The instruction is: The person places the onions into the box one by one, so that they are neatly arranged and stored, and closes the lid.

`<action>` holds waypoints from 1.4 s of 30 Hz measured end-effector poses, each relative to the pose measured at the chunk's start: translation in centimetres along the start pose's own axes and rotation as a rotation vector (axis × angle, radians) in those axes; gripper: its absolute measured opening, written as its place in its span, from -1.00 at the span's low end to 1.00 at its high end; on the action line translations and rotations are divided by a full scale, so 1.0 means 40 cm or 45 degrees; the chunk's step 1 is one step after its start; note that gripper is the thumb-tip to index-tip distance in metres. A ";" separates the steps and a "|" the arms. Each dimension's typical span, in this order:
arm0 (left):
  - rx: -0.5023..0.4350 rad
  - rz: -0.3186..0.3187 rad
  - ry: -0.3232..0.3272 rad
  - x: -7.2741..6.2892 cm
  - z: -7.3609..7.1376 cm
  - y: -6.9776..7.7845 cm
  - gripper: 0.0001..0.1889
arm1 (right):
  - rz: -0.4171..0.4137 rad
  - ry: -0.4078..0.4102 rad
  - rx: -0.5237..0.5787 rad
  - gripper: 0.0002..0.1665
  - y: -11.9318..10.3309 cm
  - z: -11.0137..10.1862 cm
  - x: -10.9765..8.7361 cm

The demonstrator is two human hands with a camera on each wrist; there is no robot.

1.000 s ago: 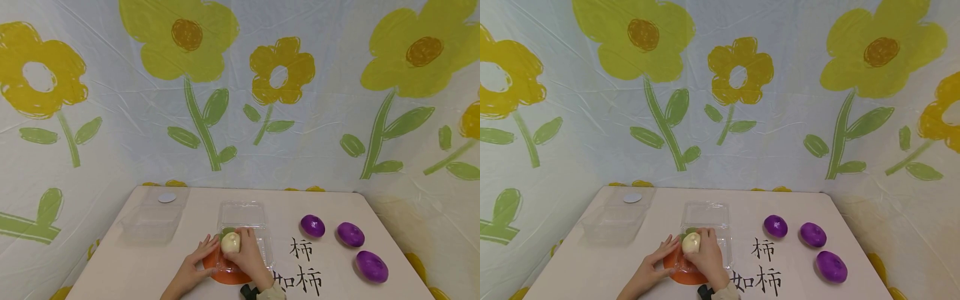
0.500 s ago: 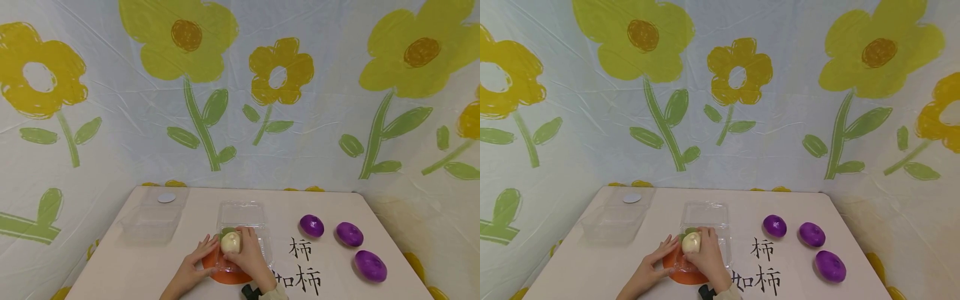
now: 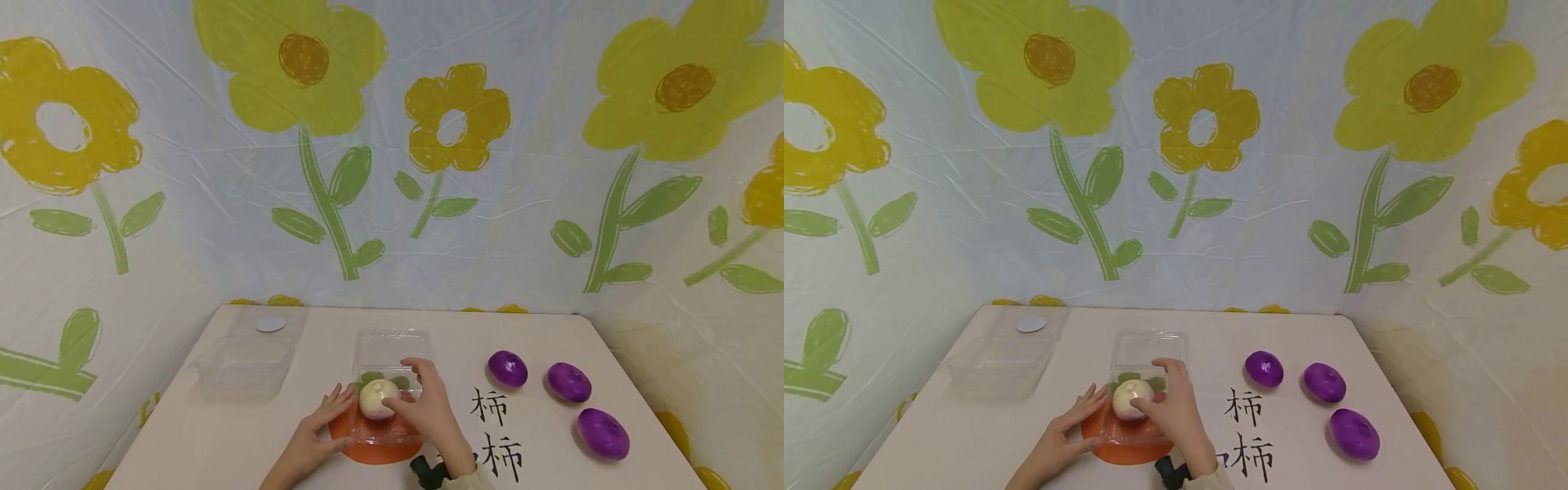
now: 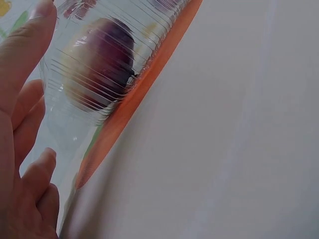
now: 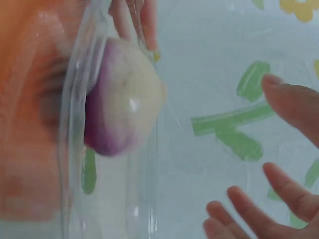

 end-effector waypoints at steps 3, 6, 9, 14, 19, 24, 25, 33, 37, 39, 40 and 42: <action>-0.009 -0.019 -0.005 0.000 0.000 -0.002 -0.34 | -0.072 0.101 0.057 -0.28 0.005 -0.040 0.003; -0.014 -0.038 -0.011 0.001 0.000 -0.005 -0.34 | -0.143 0.198 0.107 -0.32 0.017 -0.080 0.005; -0.009 -0.047 -0.012 -0.001 0.000 -0.009 -0.34 | -0.179 0.282 0.156 -0.37 0.035 -0.119 0.004; 0.000 -0.063 -0.009 -0.004 -0.002 -0.013 -0.34 | -0.140 0.406 0.227 -0.44 0.047 -0.185 -0.002; -0.007 -0.062 -0.011 -0.005 -0.002 -0.013 -0.34 | -0.081 0.490 0.240 -0.48 0.080 -0.245 -0.011; -0.026 -0.055 -0.015 -0.004 -0.001 -0.011 -0.35 | -0.077 0.559 0.267 -0.46 0.162 -0.294 -0.020; -0.024 -0.047 -0.012 -0.004 -0.001 -0.010 -0.35 | -0.082 0.567 0.272 -0.45 0.173 -0.301 -0.020; -0.014 -0.021 -0.003 -0.001 0.001 -0.005 -0.34 | 0.107 0.690 0.260 -0.36 0.271 -0.353 -0.042; -0.011 -0.031 -0.004 -0.002 0.003 -0.008 -0.34 | 0.212 0.735 0.244 -0.22 0.311 -0.359 -0.057; -0.015 -0.042 -0.007 -0.003 0.004 -0.009 -0.35 | 0.260 0.756 0.213 -0.15 0.325 -0.360 -0.065; -0.017 -0.046 -0.009 -0.003 0.003 -0.009 -0.35 | 0.280 0.765 0.197 -0.11 0.331 -0.361 -0.068; -0.022 -0.056 -0.012 -0.005 0.002 -0.011 -0.35 | 0.313 0.773 0.173 -0.05 0.342 -0.360 -0.072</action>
Point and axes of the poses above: each hand's wrist, its own x-axis towards the middle knuckle, its own z-axis out of the palm, y = z × x, the point moved 7 cm from there along x, towards the middle knuckle, and after that the axes turned 4 degrees about -z, right-handed, at the moved point
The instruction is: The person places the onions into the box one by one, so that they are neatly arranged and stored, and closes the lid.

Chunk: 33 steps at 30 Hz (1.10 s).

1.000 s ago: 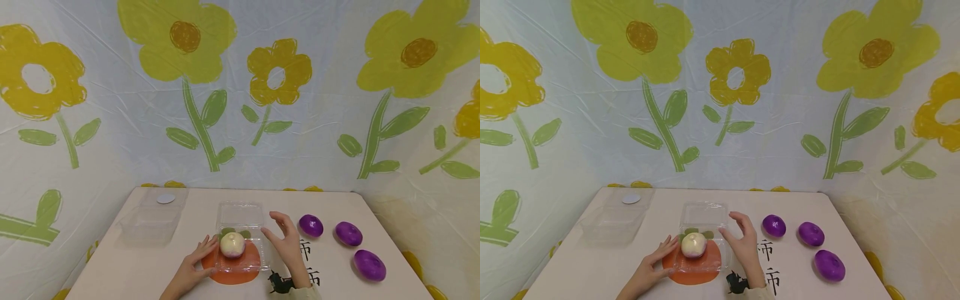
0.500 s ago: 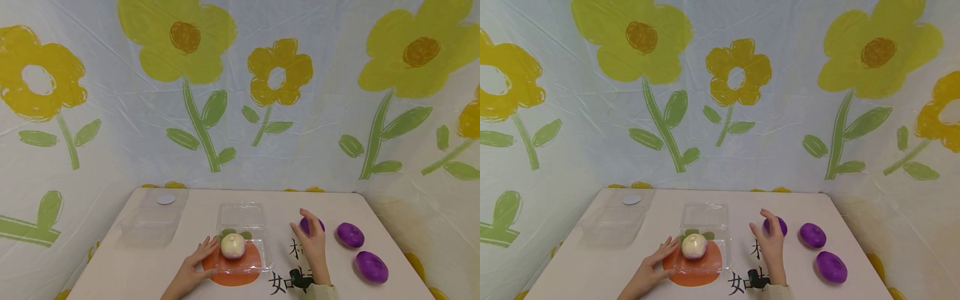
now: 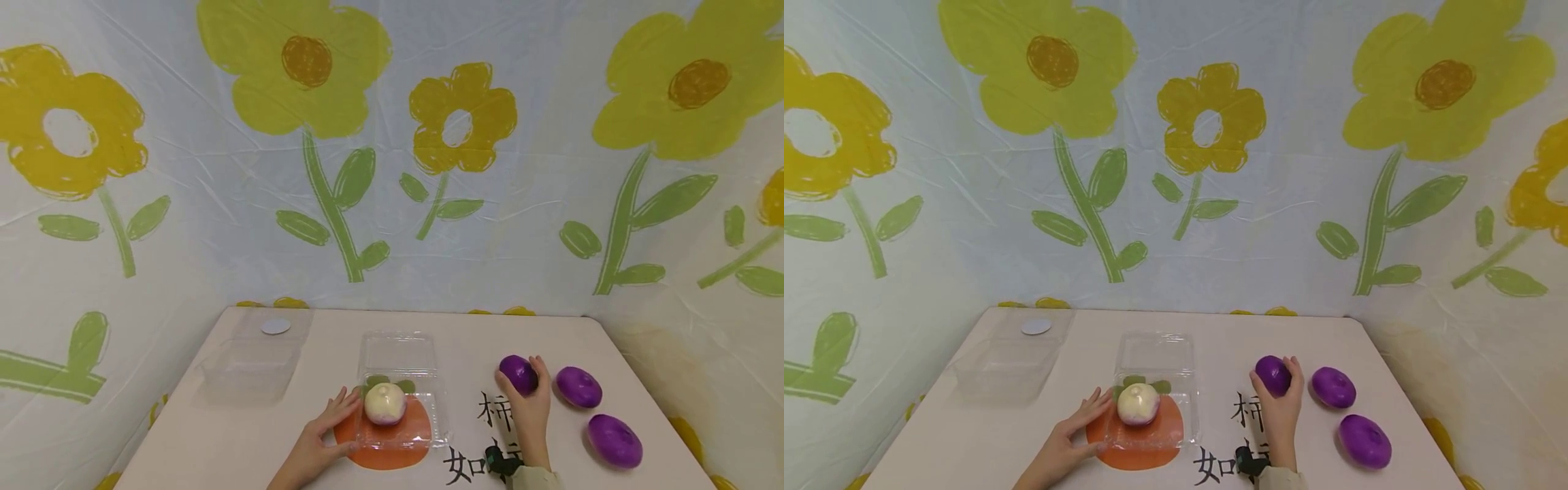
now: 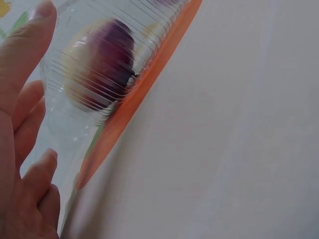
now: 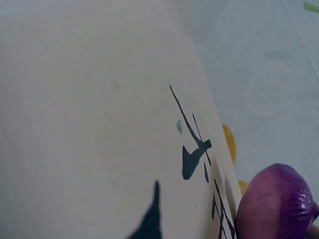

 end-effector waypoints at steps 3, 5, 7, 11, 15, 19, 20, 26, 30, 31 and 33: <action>0.003 -0.002 -0.001 -0.001 0.002 0.000 -0.35 | 0.056 0.002 -0.040 0.04 0.019 -0.008 0.001; 0.009 -0.003 -0.001 -0.002 0.001 -0.001 -0.34 | 0.101 -0.012 -0.017 0.08 0.032 -0.009 0.003; 0.010 -0.008 -0.002 -0.003 0.001 -0.003 -0.34 | 0.152 -0.039 -0.009 0.14 0.049 -0.010 0.005; 0.007 -0.004 0.000 -0.002 0.000 0.000 -0.34 | 0.226 -0.100 -0.040 0.23 0.078 -0.010 0.010; 0.011 0.015 0.009 0.001 -0.001 0.006 -0.34 | 0.236 -0.139 -0.088 0.28 0.094 -0.008 0.017; 0.016 0.025 0.014 0.003 0.001 0.002 -0.33 | 0.217 -0.158 -0.128 0.25 0.099 -0.009 0.021; 0.015 0.022 0.014 0.003 0.002 0.000 -0.33 | 0.215 -0.155 -0.140 0.22 0.100 -0.011 0.021; 0.016 0.029 0.024 0.000 0.003 -0.010 -0.32 | 0.222 -0.154 -0.166 0.18 0.101 -0.014 0.020; 0.024 0.020 0.018 0.001 0.001 -0.007 -0.33 | 0.227 -0.130 -0.140 0.16 0.098 -0.016 0.019; 0.025 0.017 0.015 0.001 0.000 -0.005 -0.33 | 0.230 -0.121 -0.129 0.15 0.096 -0.017 0.020; 0.019 0.010 0.010 0.001 -0.001 0.000 -0.33 | 0.236 -0.109 -0.100 0.15 0.092 -0.018 0.020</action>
Point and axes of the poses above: each hand's wrist, its own x-axis towards the middle knuckle, its own z-axis out of the palm, y = z × x, the point moved 7 cm from there along x, towards the middle knuckle, and after that the axes turned 4 degrees about -z, right-handed, at the moved point
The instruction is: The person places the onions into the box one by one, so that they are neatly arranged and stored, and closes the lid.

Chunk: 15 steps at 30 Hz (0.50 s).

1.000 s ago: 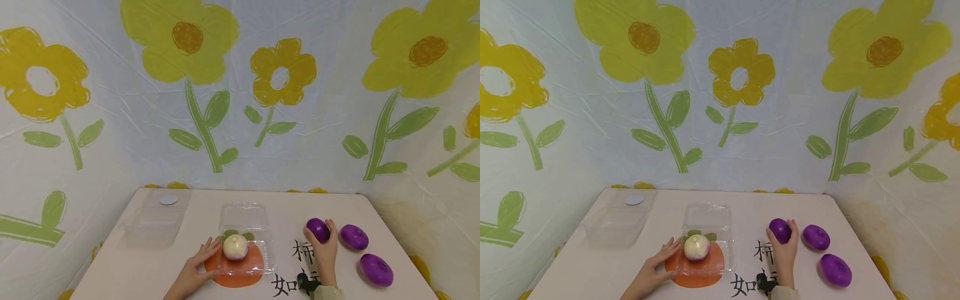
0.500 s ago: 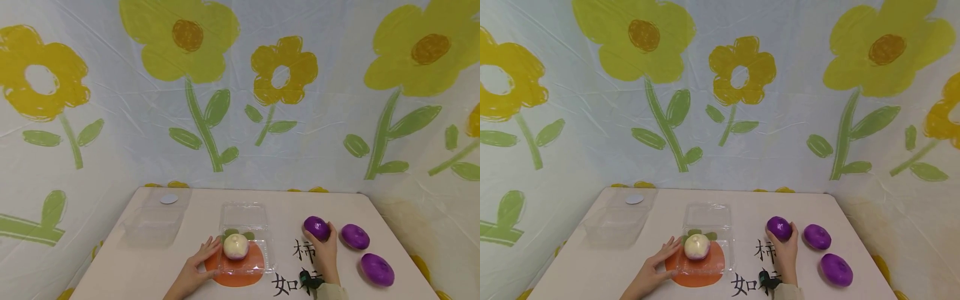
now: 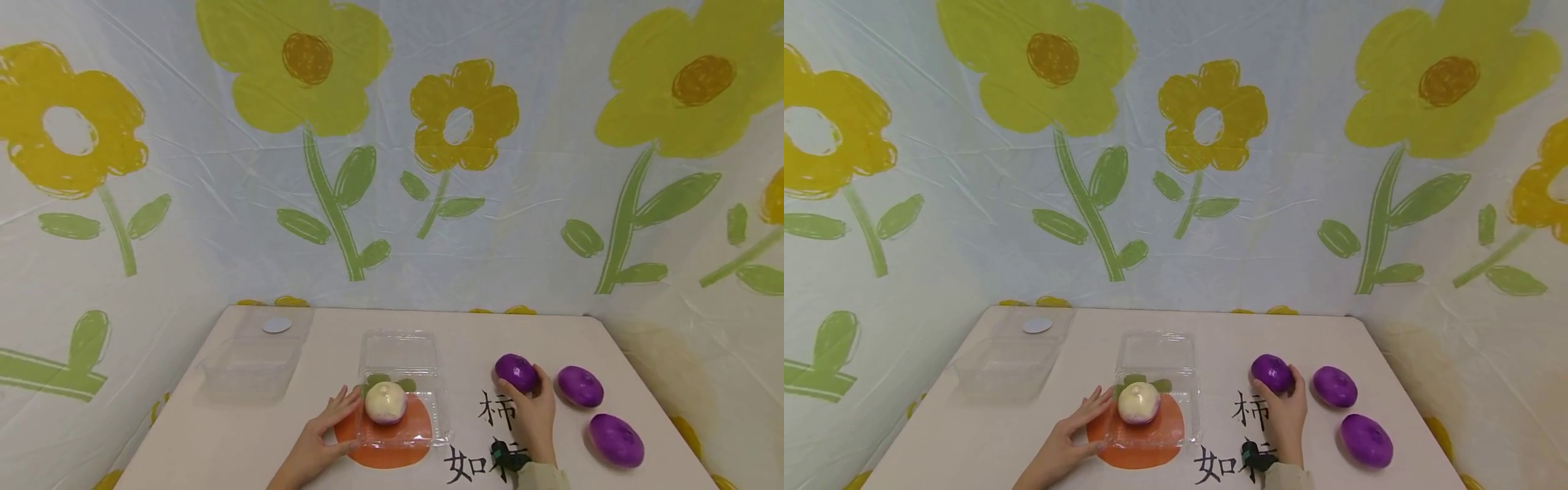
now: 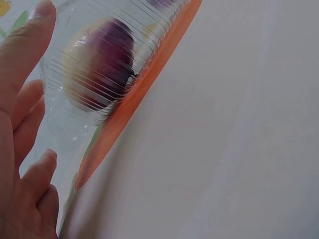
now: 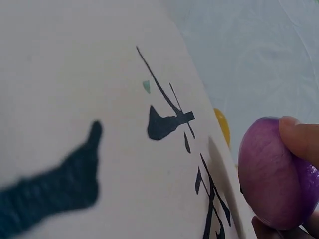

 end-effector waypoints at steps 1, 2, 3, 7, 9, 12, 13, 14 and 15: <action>-0.001 -0.001 -0.002 0.000 -0.001 0.003 -0.34 | 0.002 0.004 0.011 0.14 -0.003 -0.001 -0.001; -0.005 -0.002 -0.004 0.001 -0.001 0.005 -0.34 | 0.011 0.005 0.019 0.15 -0.005 -0.002 -0.002; -0.003 0.000 -0.003 0.000 -0.002 0.007 -0.34 | 0.015 0.004 0.033 0.15 -0.010 -0.002 -0.003; -0.003 -0.016 0.000 0.000 -0.003 0.005 -0.35 | 0.041 -0.023 0.133 0.14 -0.042 -0.002 -0.011; -0.002 -0.027 0.000 -0.001 -0.004 0.001 -0.35 | 0.039 -0.040 0.181 0.12 -0.069 0.000 -0.015; -0.006 -0.032 -0.001 -0.002 -0.004 -0.003 -0.34 | 0.027 -0.062 0.197 0.10 -0.113 0.000 -0.021; -0.009 -0.033 -0.002 -0.001 -0.003 -0.003 -0.34 | 0.019 -0.069 0.177 0.08 -0.128 -0.002 -0.023; -0.009 -0.035 -0.004 0.000 -0.002 -0.003 -0.34 | 0.006 -0.078 0.164 0.08 -0.142 -0.003 -0.025; -0.012 -0.035 -0.006 0.001 -0.001 -0.004 -0.34 | -0.001 -0.086 0.159 0.07 -0.156 -0.004 -0.027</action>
Point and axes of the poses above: each hand's wrist, its own x-axis towards the middle knuckle, its own z-axis out of the palm, y = z × x, the point moved 7 cm from there along x, towards the middle knuckle, and after that the axes turned 4 degrees about -z, right-handed, at the moved point
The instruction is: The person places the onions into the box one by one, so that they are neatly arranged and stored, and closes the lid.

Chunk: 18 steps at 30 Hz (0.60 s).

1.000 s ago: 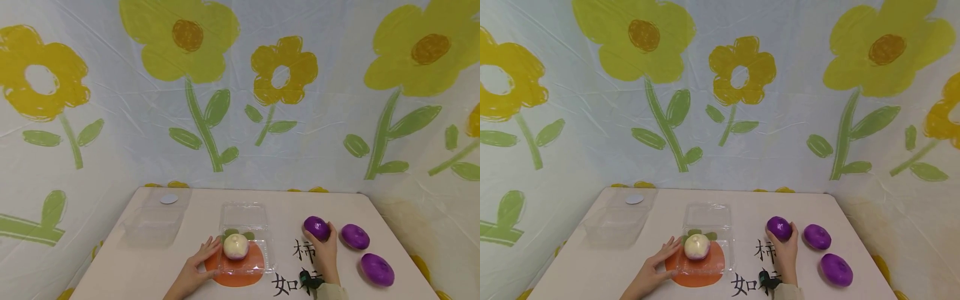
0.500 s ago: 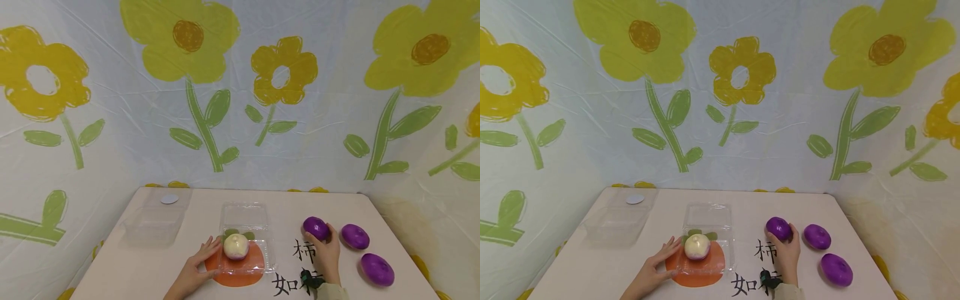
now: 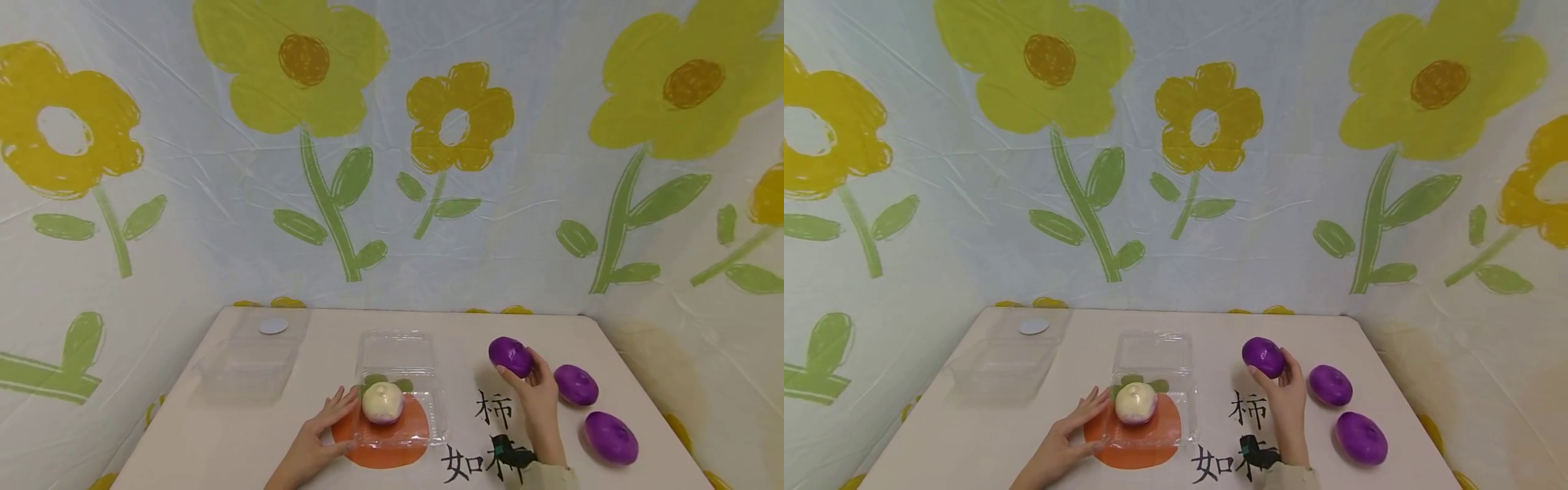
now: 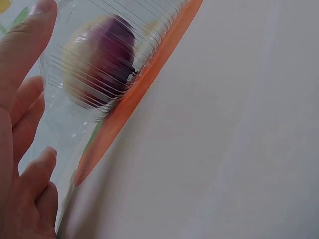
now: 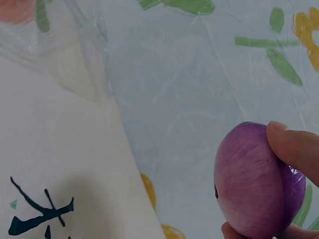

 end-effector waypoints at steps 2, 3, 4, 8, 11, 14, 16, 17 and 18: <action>0.002 -0.006 -0.002 -0.001 -0.002 0.000 -0.34 | -0.023 -0.025 0.015 0.05 -0.027 0.007 -0.006; 0.000 -0.009 -0.004 -0.001 -0.002 0.000 -0.34 | -0.031 -0.035 0.017 0.05 -0.039 0.010 -0.009; 0.001 -0.008 -0.006 0.000 -0.002 0.000 -0.35 | -0.037 -0.045 0.024 0.04 -0.050 0.012 -0.012; 0.005 -0.001 -0.010 0.001 -0.001 0.003 -0.35 | -0.058 -0.098 0.038 0.03 -0.088 0.026 -0.026; 0.006 0.005 -0.007 0.002 -0.001 0.006 -0.35 | -0.095 -0.152 0.031 0.02 -0.113 0.043 -0.039; 0.002 0.001 -0.005 0.001 -0.001 0.006 -0.35 | -0.147 -0.213 0.007 0.01 -0.135 0.064 -0.055; -0.002 -0.003 -0.005 0.001 -0.001 0.006 -0.34 | -0.173 -0.244 -0.001 0.00 -0.145 0.077 -0.067; -0.004 -0.005 -0.006 0.001 -0.001 0.006 -0.34 | -0.185 -0.260 -0.008 -0.01 -0.149 0.084 -0.072; -0.005 -0.008 -0.007 0.001 0.000 0.006 -0.34 | -0.198 -0.276 -0.019 -0.01 -0.153 0.091 -0.078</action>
Point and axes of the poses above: each hand's wrist, its own x-axis towards the middle knuckle, its own z-axis out of the palm, y = z × x, the point moved 7 cm from there along x, towards the middle knuckle, and after that the axes turned 4 degrees about -z, right-handed, at the moved point
